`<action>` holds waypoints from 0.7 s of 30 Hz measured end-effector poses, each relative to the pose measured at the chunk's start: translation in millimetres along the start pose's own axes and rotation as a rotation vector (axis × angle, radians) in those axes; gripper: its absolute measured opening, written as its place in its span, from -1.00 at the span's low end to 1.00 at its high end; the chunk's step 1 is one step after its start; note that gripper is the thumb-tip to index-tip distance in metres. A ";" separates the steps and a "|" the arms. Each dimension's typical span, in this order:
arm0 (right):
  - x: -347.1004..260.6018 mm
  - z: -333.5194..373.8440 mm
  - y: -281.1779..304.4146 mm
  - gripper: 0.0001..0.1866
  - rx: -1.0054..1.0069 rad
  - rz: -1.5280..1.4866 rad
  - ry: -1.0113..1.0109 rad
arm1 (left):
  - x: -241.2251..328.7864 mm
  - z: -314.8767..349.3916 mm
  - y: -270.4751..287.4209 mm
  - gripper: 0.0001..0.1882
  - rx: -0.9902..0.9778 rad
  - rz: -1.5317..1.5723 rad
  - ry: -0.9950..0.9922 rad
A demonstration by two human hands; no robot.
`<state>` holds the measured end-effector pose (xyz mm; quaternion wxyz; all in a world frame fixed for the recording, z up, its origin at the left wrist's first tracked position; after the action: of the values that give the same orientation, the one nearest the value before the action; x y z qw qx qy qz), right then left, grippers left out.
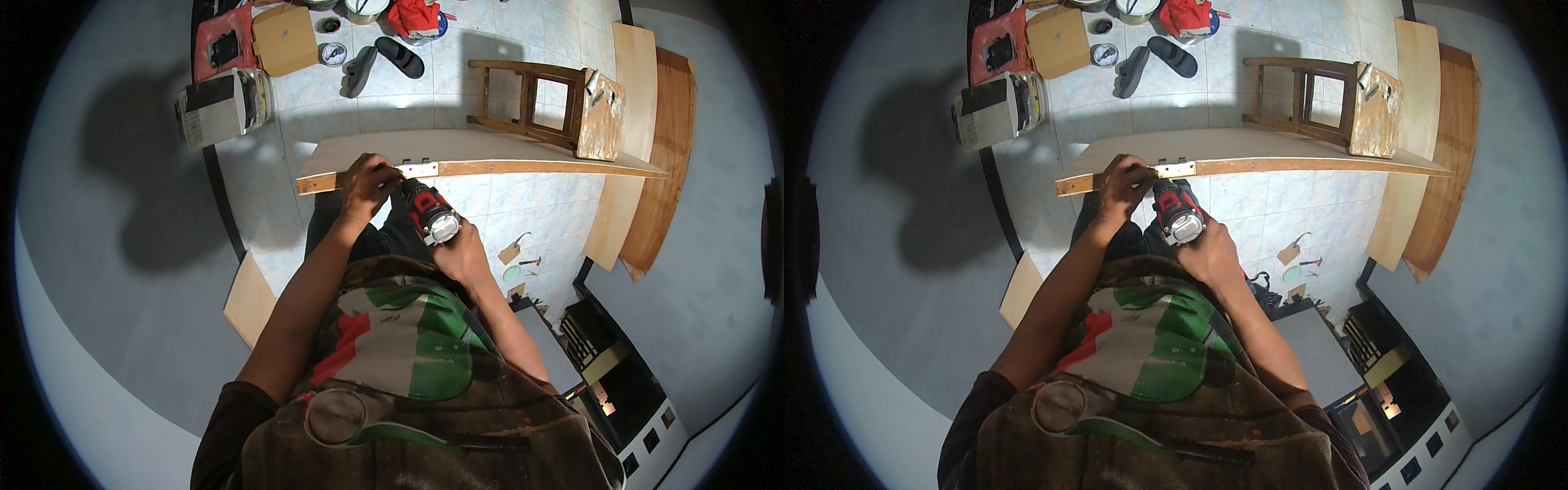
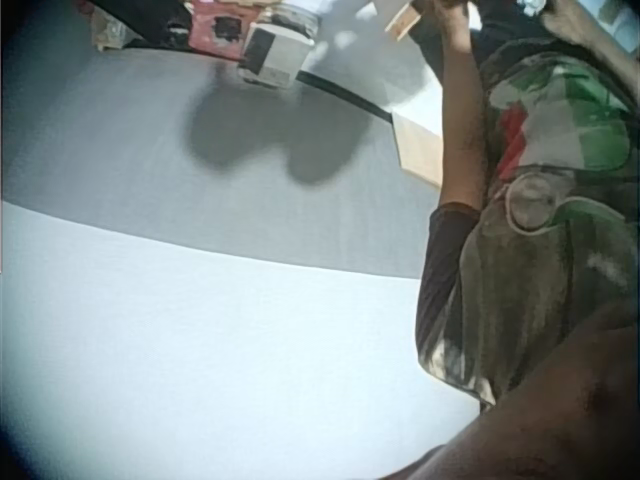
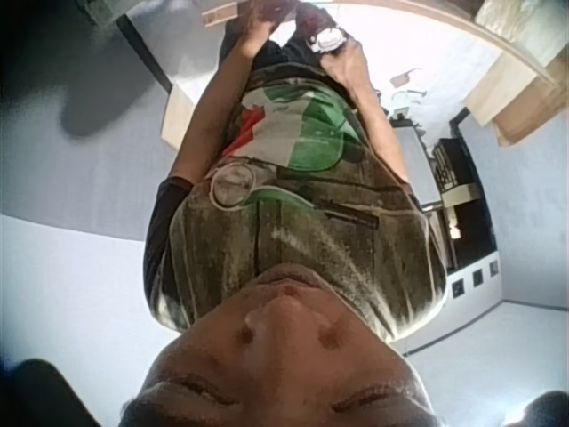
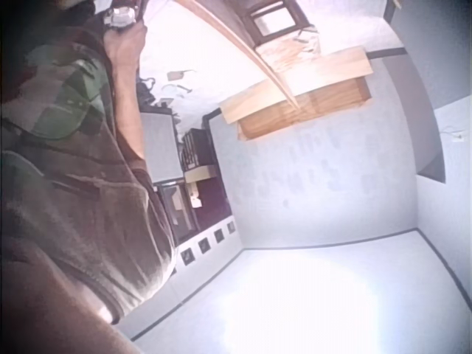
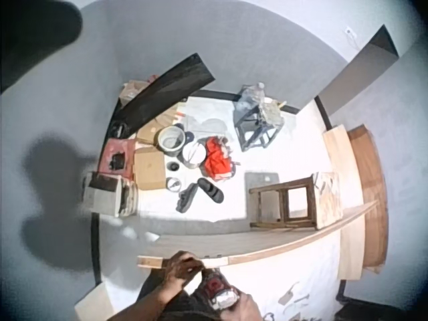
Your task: The person uses a cordless drill to attach a metal hinge to a wooden door frame. They then use a hammer to tap the hinge into place and continue securing it with the drill.
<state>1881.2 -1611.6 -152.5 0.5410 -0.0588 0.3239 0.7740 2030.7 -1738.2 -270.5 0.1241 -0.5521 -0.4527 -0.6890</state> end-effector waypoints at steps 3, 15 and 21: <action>-7.9 -2.1 3.5 -0.48 -0.013 0.020 -0.031 | -0.1 0.3 -0.5 -0.81 0.039 -0.010 -0.026; -43.7 -7.5 12.1 -0.56 -0.091 0.691 0.090 | -2.7 -0.3 -1.2 -0.85 0.031 0.016 -0.061; -54.6 -17.0 25.4 -0.60 -0.169 0.846 0.185 | -4.1 -0.3 -0.6 -0.86 -0.018 0.032 -0.042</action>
<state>1876.8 -1669.9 -130.5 0.1383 -0.0341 0.3021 0.9426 2031.5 -1739.4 -274.4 0.1207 -0.5747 -0.4400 -0.6793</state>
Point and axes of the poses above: each hand's wrist, its own z-axis away from the middle knuckle, its own y-axis out of the back of the hand, x = y × z, the point moved 7 cm from there along -z, towards the middle knuckle, and after that the axes turned 8 degrees about -x, right-handed, at the moved point
